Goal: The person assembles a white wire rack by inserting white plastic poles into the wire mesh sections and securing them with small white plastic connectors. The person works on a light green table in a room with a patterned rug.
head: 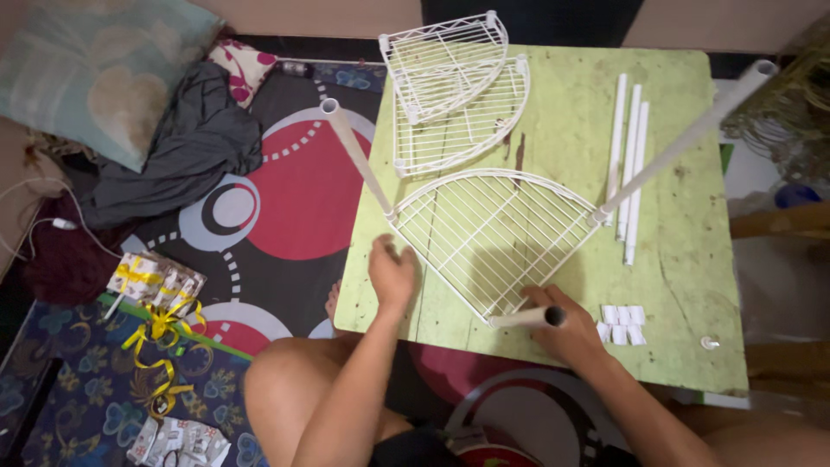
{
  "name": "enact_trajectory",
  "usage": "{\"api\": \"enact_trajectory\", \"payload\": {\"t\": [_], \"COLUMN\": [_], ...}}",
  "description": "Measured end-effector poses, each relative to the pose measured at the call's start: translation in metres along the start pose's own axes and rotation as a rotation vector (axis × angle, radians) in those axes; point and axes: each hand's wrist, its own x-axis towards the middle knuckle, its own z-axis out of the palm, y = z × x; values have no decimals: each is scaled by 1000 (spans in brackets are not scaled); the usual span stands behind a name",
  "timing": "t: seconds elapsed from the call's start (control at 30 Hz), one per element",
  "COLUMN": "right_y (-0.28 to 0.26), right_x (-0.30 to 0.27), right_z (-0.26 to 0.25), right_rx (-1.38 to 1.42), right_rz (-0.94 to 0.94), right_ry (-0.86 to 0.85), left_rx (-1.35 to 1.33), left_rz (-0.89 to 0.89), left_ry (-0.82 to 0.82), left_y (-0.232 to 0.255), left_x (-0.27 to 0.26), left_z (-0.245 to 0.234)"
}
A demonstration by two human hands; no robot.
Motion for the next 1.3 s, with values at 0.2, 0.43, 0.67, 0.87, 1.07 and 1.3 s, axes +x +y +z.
{"api": "enact_trajectory", "payload": {"t": [0.2,0.43,0.67,0.87,1.07,1.3], "right_y": [13,27,21,24,18,-9], "right_x": [1,7,3,0,1,31], "right_z": [19,37,46,55,45,-1], "right_rx": [-23,-28,38,-29,-86,185], "right_rz": [-88,-110,-137,-293,-265,102], "right_ry": [123,176,122,234,223,100], "left_rx": [-66,-56,-157,-132,-50,-1], "left_rz": [-73,-115,-138,-153,-101,-127], "left_ry": [-137,-192,-174,-208,-201,-189], "left_y": [7,6,7,2,-2,1], "left_x": [-51,-51,-44,-35,-34,-31], "left_z": [20,16,14,9,13,7]}}
